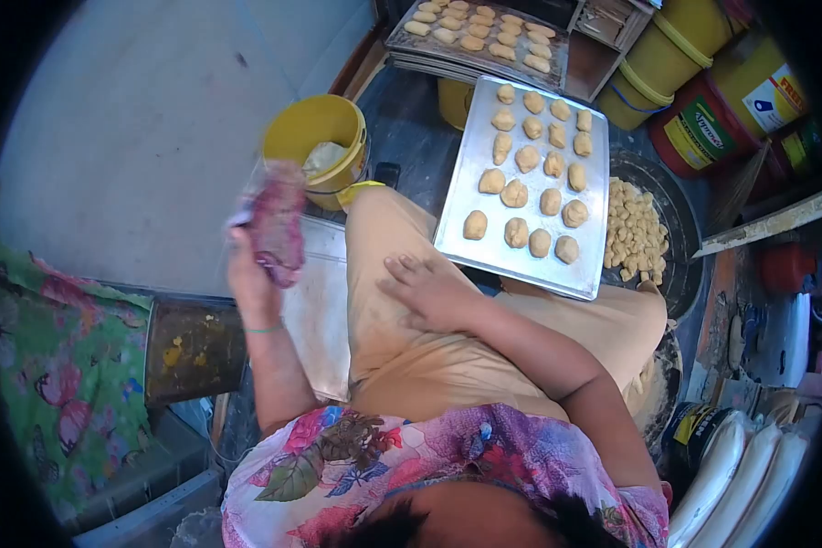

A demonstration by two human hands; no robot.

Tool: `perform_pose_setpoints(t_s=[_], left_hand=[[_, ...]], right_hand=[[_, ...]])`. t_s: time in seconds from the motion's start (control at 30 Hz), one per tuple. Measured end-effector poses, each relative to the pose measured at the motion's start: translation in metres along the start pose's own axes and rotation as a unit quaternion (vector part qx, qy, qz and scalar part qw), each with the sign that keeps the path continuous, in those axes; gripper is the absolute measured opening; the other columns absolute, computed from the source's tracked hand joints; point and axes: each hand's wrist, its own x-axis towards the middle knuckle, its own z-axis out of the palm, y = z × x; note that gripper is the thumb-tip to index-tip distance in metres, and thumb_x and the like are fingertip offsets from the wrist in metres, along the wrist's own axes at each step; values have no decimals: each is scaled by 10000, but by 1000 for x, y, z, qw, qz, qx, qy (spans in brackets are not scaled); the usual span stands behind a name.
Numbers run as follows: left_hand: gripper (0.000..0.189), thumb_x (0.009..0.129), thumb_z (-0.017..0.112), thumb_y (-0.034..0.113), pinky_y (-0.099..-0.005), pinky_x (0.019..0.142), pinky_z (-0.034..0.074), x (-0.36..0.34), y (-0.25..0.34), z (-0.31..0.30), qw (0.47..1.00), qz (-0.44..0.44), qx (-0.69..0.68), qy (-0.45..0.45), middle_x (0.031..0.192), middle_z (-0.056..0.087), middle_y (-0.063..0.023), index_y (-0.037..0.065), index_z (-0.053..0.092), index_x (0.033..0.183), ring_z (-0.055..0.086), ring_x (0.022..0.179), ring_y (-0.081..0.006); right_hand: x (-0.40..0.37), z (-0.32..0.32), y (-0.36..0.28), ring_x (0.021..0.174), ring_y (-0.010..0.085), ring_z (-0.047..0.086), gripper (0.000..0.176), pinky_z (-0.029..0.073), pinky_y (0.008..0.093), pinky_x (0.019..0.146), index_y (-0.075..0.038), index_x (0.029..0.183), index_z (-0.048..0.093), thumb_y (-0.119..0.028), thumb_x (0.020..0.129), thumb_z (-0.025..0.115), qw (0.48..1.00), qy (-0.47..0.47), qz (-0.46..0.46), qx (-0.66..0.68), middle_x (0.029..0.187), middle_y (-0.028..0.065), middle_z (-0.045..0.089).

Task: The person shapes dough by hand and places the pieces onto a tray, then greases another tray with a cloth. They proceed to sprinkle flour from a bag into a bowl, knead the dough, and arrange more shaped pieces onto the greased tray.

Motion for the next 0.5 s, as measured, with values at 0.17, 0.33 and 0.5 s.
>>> perform_pose_setpoints(t_s=[0.17, 0.33, 0.5], left_hand=[[524, 970, 426, 429, -379, 899, 464, 38, 10, -71, 988, 78, 95, 98, 1116, 596, -116, -14, 473, 1248, 587, 1014, -230], [575, 942, 469, 459, -363, 939, 431, 87, -49, -144, 964, 21, 228, 136, 1136, 590, -128, -24, 479, 1254, 559, 1055, -244], [624, 917, 547, 382, -375, 1061, 311, 91, -74, -95, 888, 23, 445, 114, 1373, 433, -182, -32, 390, 1358, 416, 1268, -282]], right_hand=[[-24, -30, 15, 1172, 361, 494, 573, 386, 390, 991, -9, 1297, 468, -374, 868, 569, 985, 81, 72, 133, 1298, 223, 490], [-72, -34, 18, 1189, 350, 483, 581, 376, 382, 1004, -19, 1319, 451, -377, 877, 570, 963, -29, 109, 246, 1315, 208, 482], [-154, -57, 5, 1183, 341, 496, 563, 376, 388, 1010, -31, 1329, 449, -368, 894, 569, 951, 112, 130, 257, 1295, 192, 512]])
